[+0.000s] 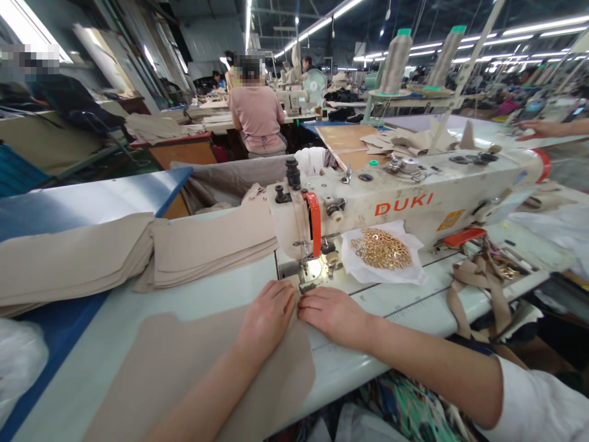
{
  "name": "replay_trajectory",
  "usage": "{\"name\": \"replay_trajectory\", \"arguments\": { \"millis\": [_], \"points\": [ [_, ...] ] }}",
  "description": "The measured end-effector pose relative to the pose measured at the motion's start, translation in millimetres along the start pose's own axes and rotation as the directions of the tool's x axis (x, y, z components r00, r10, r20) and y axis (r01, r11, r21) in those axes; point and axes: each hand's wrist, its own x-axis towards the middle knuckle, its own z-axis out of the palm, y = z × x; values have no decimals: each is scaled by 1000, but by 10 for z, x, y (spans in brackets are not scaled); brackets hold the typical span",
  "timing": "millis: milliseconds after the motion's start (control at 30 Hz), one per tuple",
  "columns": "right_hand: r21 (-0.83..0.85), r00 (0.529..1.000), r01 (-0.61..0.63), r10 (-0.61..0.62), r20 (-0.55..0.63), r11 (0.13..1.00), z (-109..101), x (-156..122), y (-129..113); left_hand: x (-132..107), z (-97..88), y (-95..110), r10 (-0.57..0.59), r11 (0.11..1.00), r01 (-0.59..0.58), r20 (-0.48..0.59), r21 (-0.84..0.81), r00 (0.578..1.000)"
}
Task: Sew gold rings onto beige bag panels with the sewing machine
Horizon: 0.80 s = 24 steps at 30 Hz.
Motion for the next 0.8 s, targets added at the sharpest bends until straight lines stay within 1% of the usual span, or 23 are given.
{"name": "replay_trajectory", "arguments": {
  "millis": [67, 200, 800],
  "points": [
    [3, 1000, 0, 0, -6, 1000, 3, -3, 0, 5, -5, 5, -7, 1000, 8, 14, -8, 1000],
    [5, 1000, 4, -4, -17, 1000, 4, -7, 0, 11, 3, -1, 3, 1000, -3, 6, -14, 1000],
    [18, 1000, -20, 20, -2, 1000, -19, -5, -16, 1, 5, 2, -9, 1000, 9, 11, 4, 1000]
  ]
}}
